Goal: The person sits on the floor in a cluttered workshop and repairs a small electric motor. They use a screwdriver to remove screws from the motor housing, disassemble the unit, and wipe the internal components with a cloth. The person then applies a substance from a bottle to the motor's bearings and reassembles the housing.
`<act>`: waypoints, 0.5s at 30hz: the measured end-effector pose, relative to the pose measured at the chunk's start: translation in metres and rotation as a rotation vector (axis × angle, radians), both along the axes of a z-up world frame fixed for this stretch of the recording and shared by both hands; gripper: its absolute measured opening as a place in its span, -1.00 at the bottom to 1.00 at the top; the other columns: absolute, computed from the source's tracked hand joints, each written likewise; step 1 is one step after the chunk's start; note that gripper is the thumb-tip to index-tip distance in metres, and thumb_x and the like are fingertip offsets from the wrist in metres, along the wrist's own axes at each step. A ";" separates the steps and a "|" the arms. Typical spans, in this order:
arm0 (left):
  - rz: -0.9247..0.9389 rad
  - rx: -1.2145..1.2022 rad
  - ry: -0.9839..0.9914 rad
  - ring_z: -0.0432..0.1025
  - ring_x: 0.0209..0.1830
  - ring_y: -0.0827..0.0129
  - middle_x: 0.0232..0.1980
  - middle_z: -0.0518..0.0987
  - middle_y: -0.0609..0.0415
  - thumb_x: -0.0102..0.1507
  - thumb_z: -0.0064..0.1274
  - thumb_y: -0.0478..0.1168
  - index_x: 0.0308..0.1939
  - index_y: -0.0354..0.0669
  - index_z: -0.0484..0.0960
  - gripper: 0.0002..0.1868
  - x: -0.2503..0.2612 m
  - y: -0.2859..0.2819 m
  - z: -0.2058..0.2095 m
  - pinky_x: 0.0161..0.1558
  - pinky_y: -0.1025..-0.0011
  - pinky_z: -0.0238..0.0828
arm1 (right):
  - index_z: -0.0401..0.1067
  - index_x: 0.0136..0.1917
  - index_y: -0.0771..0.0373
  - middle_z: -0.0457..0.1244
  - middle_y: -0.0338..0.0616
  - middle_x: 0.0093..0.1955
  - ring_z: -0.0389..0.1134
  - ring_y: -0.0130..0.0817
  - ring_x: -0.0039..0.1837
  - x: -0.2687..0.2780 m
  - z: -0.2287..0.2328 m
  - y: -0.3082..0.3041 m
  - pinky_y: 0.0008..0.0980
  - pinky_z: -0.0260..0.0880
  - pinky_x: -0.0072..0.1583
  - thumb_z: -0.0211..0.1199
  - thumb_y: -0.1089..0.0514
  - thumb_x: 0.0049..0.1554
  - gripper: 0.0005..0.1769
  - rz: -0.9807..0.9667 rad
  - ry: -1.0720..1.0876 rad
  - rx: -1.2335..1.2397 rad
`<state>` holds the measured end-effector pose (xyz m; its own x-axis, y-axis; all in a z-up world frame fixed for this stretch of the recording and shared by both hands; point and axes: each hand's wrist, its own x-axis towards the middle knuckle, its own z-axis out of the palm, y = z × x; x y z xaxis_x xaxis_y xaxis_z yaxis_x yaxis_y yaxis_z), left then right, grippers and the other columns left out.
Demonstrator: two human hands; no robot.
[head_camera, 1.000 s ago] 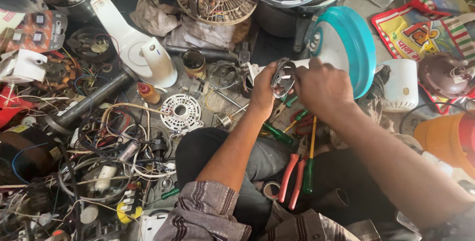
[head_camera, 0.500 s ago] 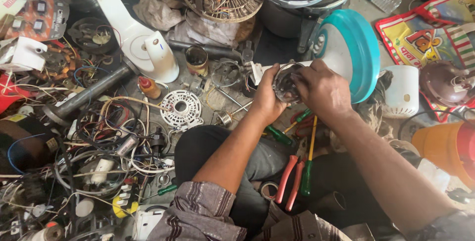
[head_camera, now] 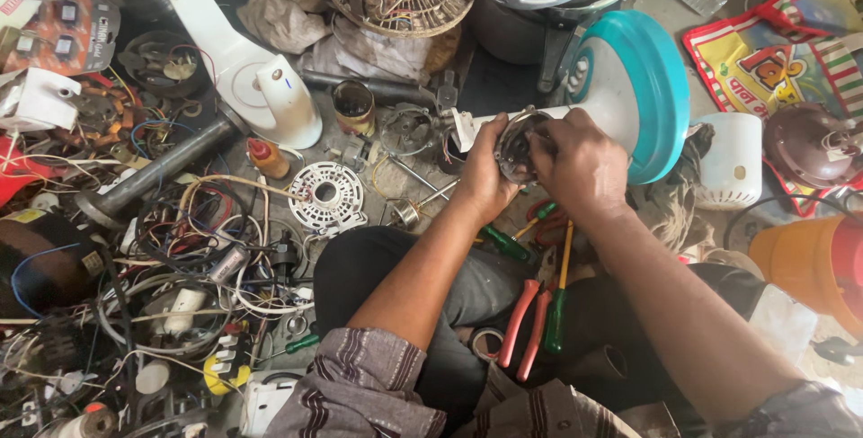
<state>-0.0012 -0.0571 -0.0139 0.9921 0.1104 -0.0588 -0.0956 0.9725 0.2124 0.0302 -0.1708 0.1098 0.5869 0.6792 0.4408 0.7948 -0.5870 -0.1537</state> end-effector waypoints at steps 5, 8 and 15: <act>-0.002 -0.042 0.142 0.50 -0.28 0.46 -0.20 0.63 0.18 0.44 -0.17 0.08 -0.08 -0.09 0.61 -0.63 -0.008 0.001 0.019 -0.30 0.50 0.40 | 0.56 0.04 0.20 0.31 -0.03 -0.14 0.41 0.00 -0.12 -0.001 0.002 0.002 -0.09 0.43 -0.08 0.37 0.17 0.01 -0.71 0.108 0.051 0.101; -0.014 -0.034 0.173 0.50 -0.31 0.46 -0.21 0.65 0.18 0.40 -0.19 0.08 -0.09 -0.08 0.62 -0.61 -0.009 0.002 0.023 -0.34 0.52 0.35 | 0.55 -0.02 0.20 0.31 -0.01 -0.15 0.40 0.03 -0.14 0.000 0.000 0.002 -0.05 0.41 -0.12 0.42 0.10 0.09 -0.79 -0.004 -0.014 0.006; 0.030 0.024 0.073 0.43 -0.39 0.47 -0.27 0.61 0.19 0.45 -0.14 0.11 -0.16 -0.07 0.62 -0.62 -0.004 0.003 0.007 -0.38 0.48 0.30 | 0.57 0.04 0.17 0.30 -0.03 -0.15 0.40 0.02 -0.15 -0.003 0.004 0.002 -0.07 0.42 -0.12 0.32 0.14 0.09 -0.77 0.042 0.056 0.035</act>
